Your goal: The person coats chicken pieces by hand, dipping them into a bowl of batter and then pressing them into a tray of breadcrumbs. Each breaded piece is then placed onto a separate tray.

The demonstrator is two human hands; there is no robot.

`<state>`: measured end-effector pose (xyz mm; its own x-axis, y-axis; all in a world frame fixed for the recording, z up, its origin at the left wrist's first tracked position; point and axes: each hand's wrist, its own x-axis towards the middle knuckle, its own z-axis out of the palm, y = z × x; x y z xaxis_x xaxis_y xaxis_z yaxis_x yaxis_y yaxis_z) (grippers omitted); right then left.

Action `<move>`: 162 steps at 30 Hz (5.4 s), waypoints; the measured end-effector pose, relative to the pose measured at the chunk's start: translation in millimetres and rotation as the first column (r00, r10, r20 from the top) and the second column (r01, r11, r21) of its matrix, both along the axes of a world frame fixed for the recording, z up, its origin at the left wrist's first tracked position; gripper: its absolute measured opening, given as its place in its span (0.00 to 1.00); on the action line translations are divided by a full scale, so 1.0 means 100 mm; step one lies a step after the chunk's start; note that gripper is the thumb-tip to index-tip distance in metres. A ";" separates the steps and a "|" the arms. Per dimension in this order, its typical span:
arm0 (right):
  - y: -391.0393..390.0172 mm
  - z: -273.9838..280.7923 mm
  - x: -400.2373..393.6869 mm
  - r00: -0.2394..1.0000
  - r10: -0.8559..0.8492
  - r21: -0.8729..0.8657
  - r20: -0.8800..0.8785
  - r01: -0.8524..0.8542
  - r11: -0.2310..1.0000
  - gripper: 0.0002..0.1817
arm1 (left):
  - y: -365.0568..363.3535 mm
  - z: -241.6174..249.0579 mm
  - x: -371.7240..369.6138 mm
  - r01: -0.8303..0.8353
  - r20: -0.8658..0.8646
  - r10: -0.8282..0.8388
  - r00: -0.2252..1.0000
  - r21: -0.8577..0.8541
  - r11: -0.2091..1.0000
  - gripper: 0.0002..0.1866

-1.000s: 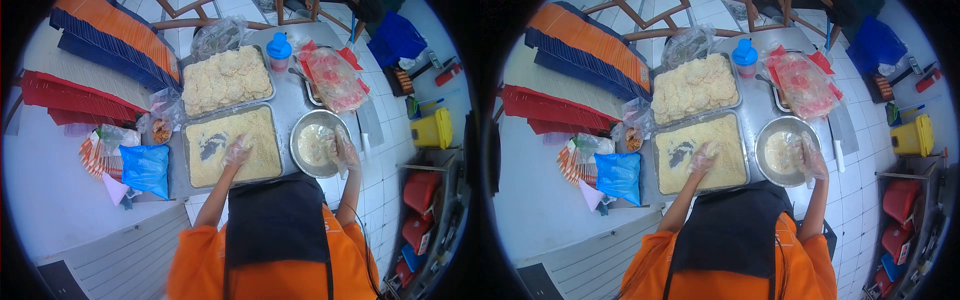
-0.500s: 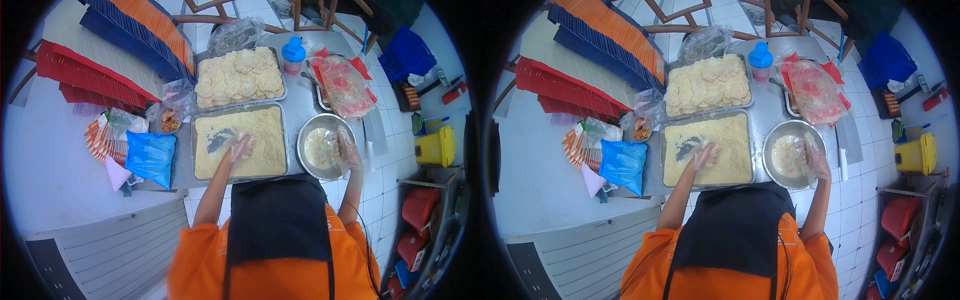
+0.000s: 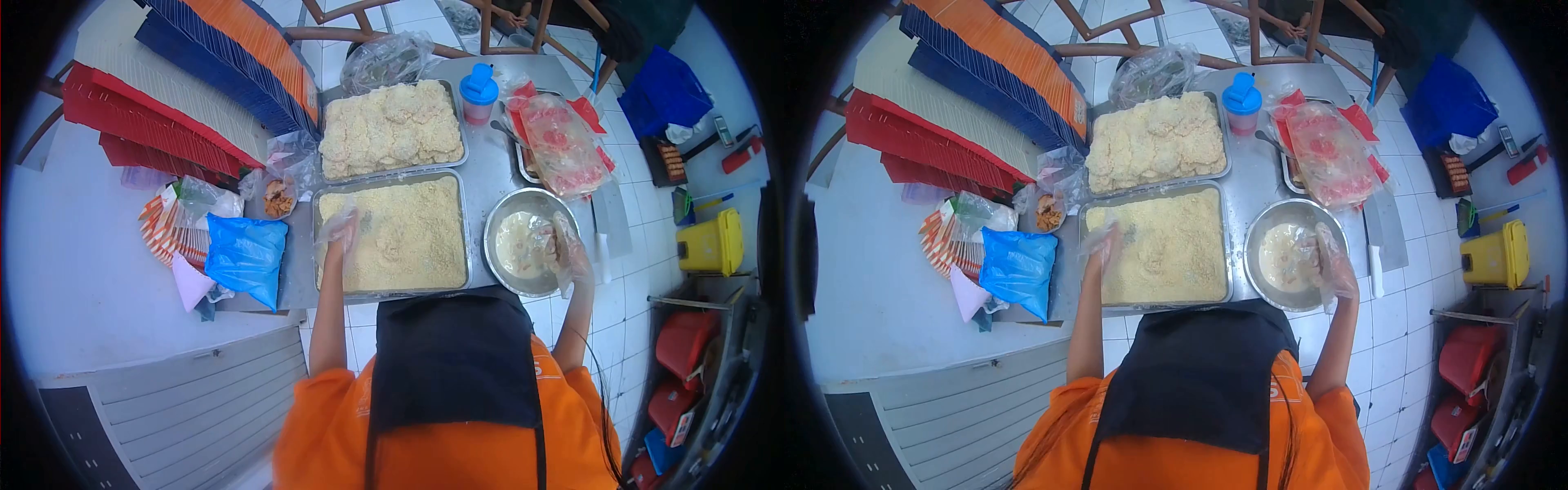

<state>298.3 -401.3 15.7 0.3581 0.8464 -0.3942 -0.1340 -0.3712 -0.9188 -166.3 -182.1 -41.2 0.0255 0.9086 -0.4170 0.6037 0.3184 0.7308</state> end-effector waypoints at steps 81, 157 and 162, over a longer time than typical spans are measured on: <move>-0.06 -0.16 -0.07 0.996 0.085 0.020 -0.025 -0.084 0.996 0.24 | -0.30 -0.33 0.36 0.548 0.240 -0.622 0.745 0.311 0.777 0.40; 0.00 -0.28 0.00 0.997 0.037 0.011 0.071 -0.038 0.999 0.22 | -0.78 -0.06 0.49 0.632 -0.665 -0.298 0.685 0.340 0.697 0.30; 0.04 -0.15 -0.08 1.000 0.022 -0.052 0.008 -0.021 0.998 0.22 | -0.86 -0.35 0.38 0.483 -0.357 -0.351 0.865 0.409 0.774 0.35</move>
